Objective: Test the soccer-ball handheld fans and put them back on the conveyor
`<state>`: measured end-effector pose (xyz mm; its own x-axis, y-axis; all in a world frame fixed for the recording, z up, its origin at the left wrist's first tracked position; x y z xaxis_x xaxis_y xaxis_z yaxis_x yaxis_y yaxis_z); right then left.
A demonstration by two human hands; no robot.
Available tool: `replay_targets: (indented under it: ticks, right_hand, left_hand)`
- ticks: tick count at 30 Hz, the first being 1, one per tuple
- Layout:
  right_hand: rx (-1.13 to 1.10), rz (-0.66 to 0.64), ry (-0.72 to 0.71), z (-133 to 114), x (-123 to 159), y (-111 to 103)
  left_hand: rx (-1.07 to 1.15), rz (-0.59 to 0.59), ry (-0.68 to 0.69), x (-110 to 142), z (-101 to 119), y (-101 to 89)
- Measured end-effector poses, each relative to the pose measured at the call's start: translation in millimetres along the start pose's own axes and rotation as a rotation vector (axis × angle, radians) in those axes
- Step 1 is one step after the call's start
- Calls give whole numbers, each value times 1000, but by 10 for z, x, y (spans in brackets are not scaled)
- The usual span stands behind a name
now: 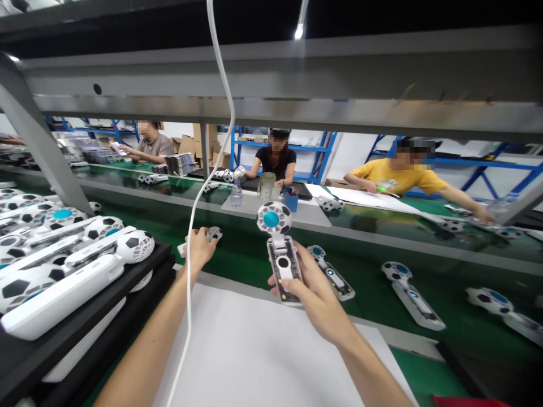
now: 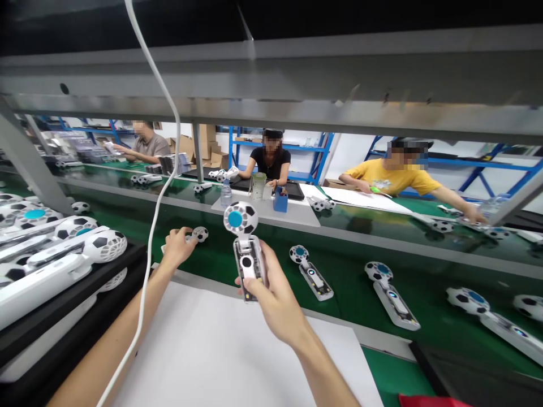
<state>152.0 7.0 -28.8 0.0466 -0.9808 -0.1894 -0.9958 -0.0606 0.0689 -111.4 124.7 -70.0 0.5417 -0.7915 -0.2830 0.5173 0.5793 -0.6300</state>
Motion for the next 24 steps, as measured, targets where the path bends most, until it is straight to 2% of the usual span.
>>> replay_targets:
  ticks: [2, 5, 10, 13, 19, 21, 24]
  right_hand:
    - [-74, 27, 20, -47, 0, -1]
    - [-116, 59, 52, -124, 12, 5]
    - [-141, 78, 52, -168, 16, 7]
    - [-138, 70, 39, -147, -2, -14]
    - [-173, 48, 31, -113, -24, -50]
    - [-209, 43, 36, -122, -19, -46]
    - [-248, 44, 37, -171, 8, -28]
  left_hand:
    - [-170, 43, -18, -14, -172, 77]
    - [-354, 41, -31, -11, -346, 158]
    - [-534, -56, -7, -67, -375, 201]
    - [-565, -180, 51, -88, -300, 221]
    - [-423, -578, 172, -22, -264, 250]
    - [-359, -663, 171, 7, -257, 246]
    - [-227, -730, 141, 72, -181, 254]
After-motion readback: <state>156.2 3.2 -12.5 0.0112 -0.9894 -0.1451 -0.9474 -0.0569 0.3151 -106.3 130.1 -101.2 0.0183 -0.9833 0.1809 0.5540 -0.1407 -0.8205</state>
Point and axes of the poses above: each hand's wrist, its own x-axis away from the middle knuckle, its own y-axis out of the palm, z = x × y, the point moved 2 cm from there along -x, towards the middle knuckle, and after that the axes turned 14 degrees about z, right-handed, at the moved point
